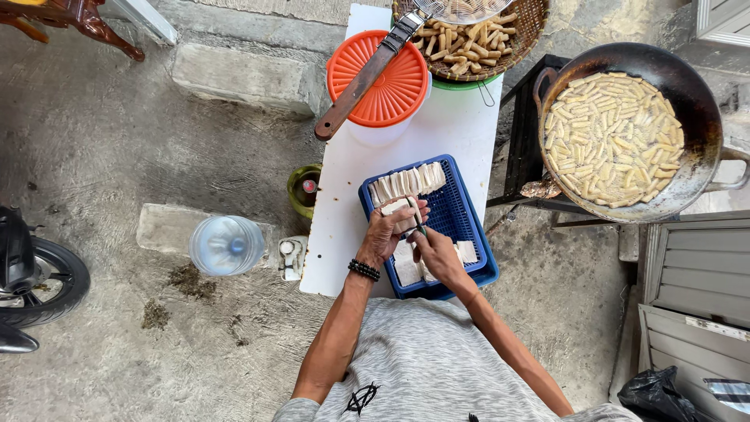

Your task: The person cuts blocks of tofu into smaller pieces with a small knife over a blue perforated basket, arranging the cut pieces in rows in the basket. A wok of already fried tofu pieces sits beside the work table as the cutting continues.

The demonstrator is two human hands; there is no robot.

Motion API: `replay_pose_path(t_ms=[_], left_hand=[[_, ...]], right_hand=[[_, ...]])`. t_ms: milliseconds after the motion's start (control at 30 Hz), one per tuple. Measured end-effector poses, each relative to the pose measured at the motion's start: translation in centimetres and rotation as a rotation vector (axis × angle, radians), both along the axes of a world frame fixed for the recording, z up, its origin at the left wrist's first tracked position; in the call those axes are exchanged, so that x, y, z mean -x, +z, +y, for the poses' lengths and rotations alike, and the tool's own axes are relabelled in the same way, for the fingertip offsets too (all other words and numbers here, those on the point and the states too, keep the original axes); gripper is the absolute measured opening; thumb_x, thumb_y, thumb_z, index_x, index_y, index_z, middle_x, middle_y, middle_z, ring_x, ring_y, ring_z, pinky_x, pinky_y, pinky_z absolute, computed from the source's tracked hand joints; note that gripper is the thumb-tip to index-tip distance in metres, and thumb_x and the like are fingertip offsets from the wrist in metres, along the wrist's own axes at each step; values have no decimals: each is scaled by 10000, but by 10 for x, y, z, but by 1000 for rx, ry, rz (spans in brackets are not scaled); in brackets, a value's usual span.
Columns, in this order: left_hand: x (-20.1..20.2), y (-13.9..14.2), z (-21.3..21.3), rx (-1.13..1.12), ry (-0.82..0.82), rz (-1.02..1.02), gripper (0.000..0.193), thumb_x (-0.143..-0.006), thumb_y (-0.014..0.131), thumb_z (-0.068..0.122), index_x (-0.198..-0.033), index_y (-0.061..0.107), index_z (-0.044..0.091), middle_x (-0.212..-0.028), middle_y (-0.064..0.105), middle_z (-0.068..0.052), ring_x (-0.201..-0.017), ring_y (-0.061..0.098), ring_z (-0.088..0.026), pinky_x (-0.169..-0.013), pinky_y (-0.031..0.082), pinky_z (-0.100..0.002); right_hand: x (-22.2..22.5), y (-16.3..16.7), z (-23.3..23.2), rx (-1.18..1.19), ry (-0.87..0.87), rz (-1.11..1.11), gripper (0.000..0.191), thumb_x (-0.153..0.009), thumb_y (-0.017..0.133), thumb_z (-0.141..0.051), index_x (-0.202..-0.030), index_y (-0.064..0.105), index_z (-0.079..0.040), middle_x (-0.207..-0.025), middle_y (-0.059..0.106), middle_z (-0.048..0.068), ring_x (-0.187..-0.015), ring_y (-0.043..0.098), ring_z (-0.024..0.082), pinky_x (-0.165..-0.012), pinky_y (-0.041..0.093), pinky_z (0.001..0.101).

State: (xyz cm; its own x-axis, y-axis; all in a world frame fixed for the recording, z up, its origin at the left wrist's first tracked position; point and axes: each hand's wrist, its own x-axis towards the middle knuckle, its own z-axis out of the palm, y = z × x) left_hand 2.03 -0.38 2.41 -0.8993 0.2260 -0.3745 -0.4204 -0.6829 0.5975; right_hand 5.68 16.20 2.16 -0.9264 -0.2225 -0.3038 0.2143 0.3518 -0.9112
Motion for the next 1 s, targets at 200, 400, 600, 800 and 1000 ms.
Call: replay_pose_path(t_ms=[200,400,600,800,1000], left_hand=[[3,-28,4,68,99,-90,438,-840,788,14,-1252,657,-62,-1120,727,-155,-953,739,-213,-819,661,-347],[3,-56,13,187,306,-163,397,-809,772,-71,-1195,683,-77,-1054,760,-166,-897,757,-224,-794,673,-366],[0,-54,20,104,314,-91,340,-834,740,-85,-1168,674,-77,-1058,755,-187,-929,771,-271,-795,665,-358],[-1,-60,15,132,286,-95,344,-829,723,-46,-1169,680,-72,-1032,763,-167,-892,778,-244,-791,673,-347],[2,-57,6,239,115,-37,458,-867,784,35,-1303,673,-50,-1111,736,-140,-933,702,-150,-818,604,-271]], right_hand=[[5,11,7,186,-90,-276,363,-1068,504,-327,-1035,705,-26,-619,613,29,-476,414,93,-454,315,307],[0,2,-2,-163,-58,16,337,-1054,508,-294,-998,663,-1,-592,614,121,-512,586,178,-520,468,360],[-1,-25,-10,-264,-16,193,323,-1086,521,-270,-1006,645,16,-721,642,190,-583,638,265,-579,466,439],[6,-21,-5,-132,-16,-147,356,-1059,509,-304,-962,700,-19,-621,667,133,-580,641,193,-588,489,375],[25,-6,-4,-236,-254,114,309,-1042,601,-299,-1039,721,-15,-638,585,50,-563,507,127,-533,421,342]])
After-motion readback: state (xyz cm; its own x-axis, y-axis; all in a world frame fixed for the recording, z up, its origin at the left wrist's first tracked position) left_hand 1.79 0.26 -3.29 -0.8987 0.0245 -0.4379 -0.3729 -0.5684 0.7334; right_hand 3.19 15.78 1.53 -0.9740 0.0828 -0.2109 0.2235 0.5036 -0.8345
